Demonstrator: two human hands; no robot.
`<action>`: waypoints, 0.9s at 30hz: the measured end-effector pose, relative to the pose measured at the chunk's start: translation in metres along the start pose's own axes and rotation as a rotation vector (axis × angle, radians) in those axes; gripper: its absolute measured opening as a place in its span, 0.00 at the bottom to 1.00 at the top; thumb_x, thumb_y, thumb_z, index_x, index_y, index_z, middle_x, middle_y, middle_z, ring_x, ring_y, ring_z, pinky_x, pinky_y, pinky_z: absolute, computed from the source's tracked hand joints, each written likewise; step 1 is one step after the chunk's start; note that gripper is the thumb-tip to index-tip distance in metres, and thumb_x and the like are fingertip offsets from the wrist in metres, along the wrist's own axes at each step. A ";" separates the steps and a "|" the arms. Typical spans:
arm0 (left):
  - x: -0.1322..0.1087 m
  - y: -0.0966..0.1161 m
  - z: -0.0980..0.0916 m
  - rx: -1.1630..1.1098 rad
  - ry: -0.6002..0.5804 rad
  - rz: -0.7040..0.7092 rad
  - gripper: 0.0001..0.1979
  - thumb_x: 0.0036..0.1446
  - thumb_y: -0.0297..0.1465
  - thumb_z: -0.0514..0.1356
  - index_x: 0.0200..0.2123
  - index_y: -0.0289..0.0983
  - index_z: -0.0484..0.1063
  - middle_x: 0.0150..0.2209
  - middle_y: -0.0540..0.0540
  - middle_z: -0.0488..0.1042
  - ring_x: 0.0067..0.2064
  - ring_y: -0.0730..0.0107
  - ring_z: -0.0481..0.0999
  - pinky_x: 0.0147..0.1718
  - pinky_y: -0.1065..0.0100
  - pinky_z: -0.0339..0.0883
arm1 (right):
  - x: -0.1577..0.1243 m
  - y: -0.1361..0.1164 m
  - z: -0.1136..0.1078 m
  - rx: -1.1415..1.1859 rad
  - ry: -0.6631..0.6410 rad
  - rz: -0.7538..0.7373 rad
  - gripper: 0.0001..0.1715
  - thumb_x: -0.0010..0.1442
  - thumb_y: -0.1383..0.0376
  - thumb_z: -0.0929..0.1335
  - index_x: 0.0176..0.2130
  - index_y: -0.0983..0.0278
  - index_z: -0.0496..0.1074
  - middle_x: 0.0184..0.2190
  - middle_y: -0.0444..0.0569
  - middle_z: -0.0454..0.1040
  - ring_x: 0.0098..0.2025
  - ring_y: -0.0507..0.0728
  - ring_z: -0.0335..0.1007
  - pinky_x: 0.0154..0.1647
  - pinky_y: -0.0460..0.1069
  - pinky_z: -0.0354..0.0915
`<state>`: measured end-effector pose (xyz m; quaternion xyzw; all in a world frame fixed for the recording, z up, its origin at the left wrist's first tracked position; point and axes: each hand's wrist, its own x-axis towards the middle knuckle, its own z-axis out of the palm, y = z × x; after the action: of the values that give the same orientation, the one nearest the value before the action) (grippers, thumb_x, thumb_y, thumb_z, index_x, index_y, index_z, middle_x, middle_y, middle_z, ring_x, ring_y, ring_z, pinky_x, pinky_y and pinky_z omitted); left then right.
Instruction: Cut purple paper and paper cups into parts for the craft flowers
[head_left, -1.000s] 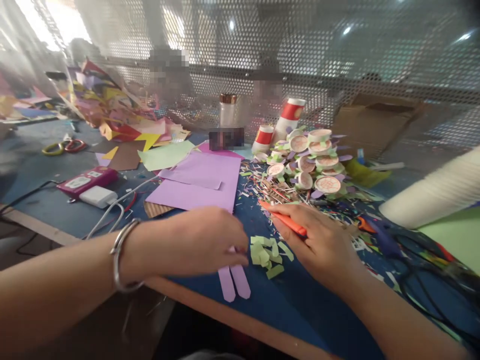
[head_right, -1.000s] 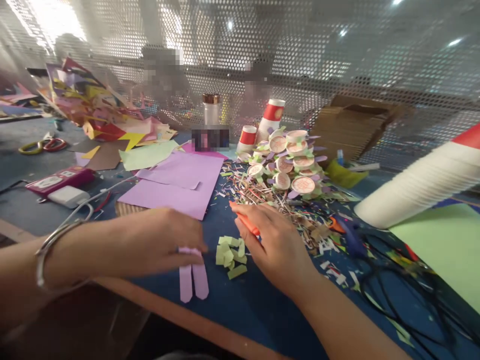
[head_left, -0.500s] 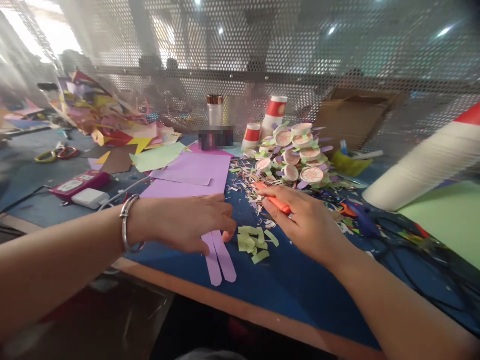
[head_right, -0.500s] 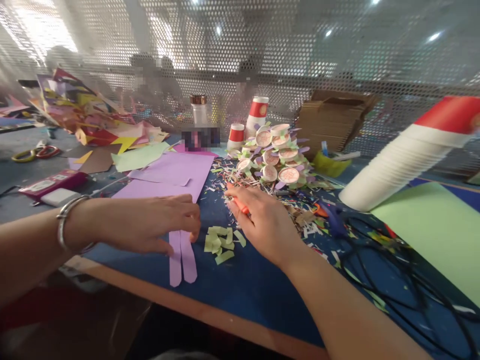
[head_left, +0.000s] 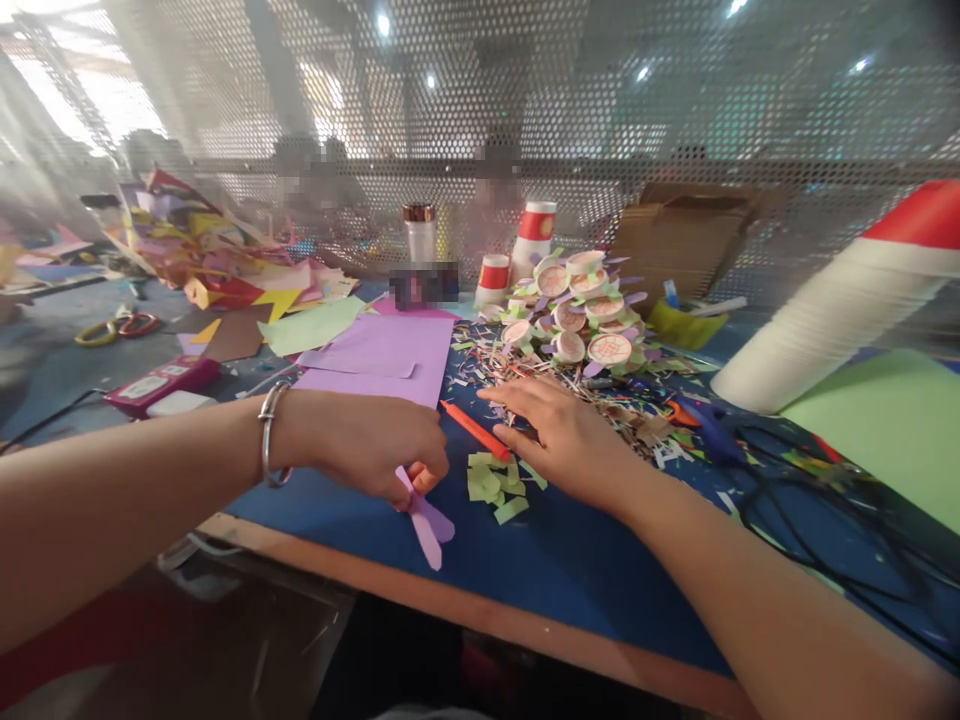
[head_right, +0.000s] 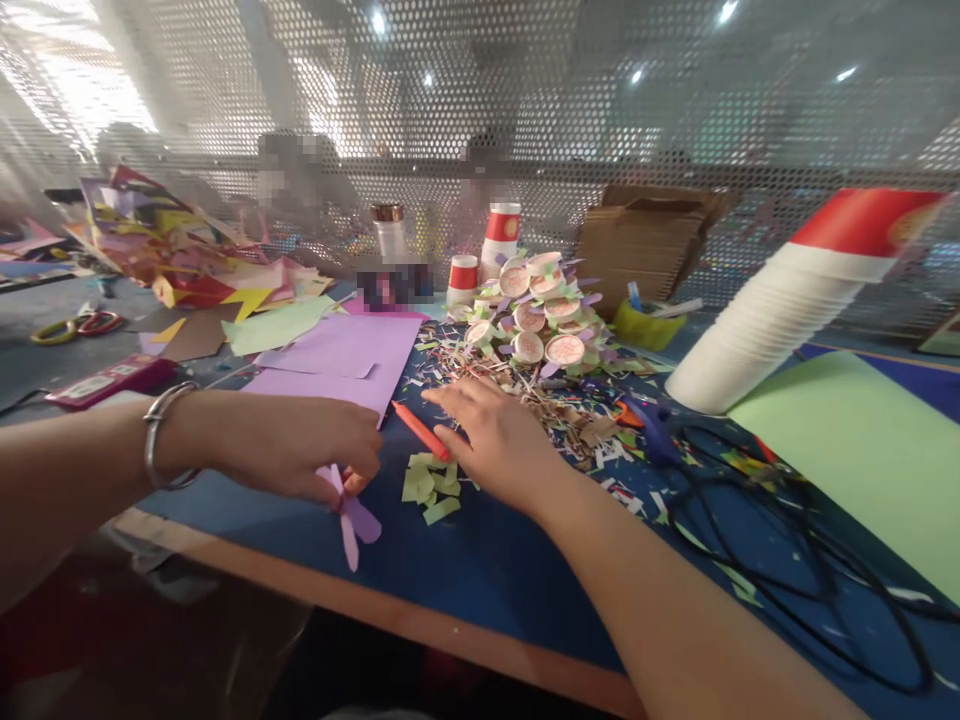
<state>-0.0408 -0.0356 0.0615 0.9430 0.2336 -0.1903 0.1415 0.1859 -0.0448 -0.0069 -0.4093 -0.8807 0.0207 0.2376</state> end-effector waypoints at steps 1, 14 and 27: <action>-0.001 -0.002 0.001 -0.029 0.003 -0.015 0.03 0.52 0.24 0.66 0.30 0.37 0.76 0.34 0.49 0.79 0.40 0.66 0.74 0.36 0.70 0.61 | -0.001 0.000 0.000 0.001 0.012 0.015 0.19 0.66 0.68 0.66 0.56 0.64 0.72 0.54 0.56 0.75 0.57 0.63 0.69 0.58 0.61 0.66; -0.009 -0.016 0.010 -0.402 0.161 -0.156 0.03 0.54 0.30 0.63 0.31 0.36 0.74 0.31 0.51 0.76 0.33 0.70 0.73 0.32 0.72 0.61 | -0.002 -0.007 -0.002 0.148 0.137 -0.030 0.14 0.67 0.65 0.66 0.49 0.67 0.75 0.47 0.57 0.77 0.50 0.62 0.73 0.54 0.56 0.67; 0.067 -0.002 0.007 -1.292 0.576 0.049 0.06 0.54 0.28 0.64 0.32 0.34 0.68 0.29 0.52 0.73 0.29 0.76 0.72 0.33 0.70 0.65 | -0.005 0.001 -0.018 0.469 0.430 0.320 0.15 0.68 0.59 0.66 0.49 0.62 0.77 0.28 0.45 0.77 0.27 0.53 0.74 0.27 0.46 0.67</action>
<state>0.0109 -0.0105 0.0265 0.6882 0.3067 0.2466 0.6095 0.1970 -0.0510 0.0072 -0.4713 -0.7066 0.1724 0.4989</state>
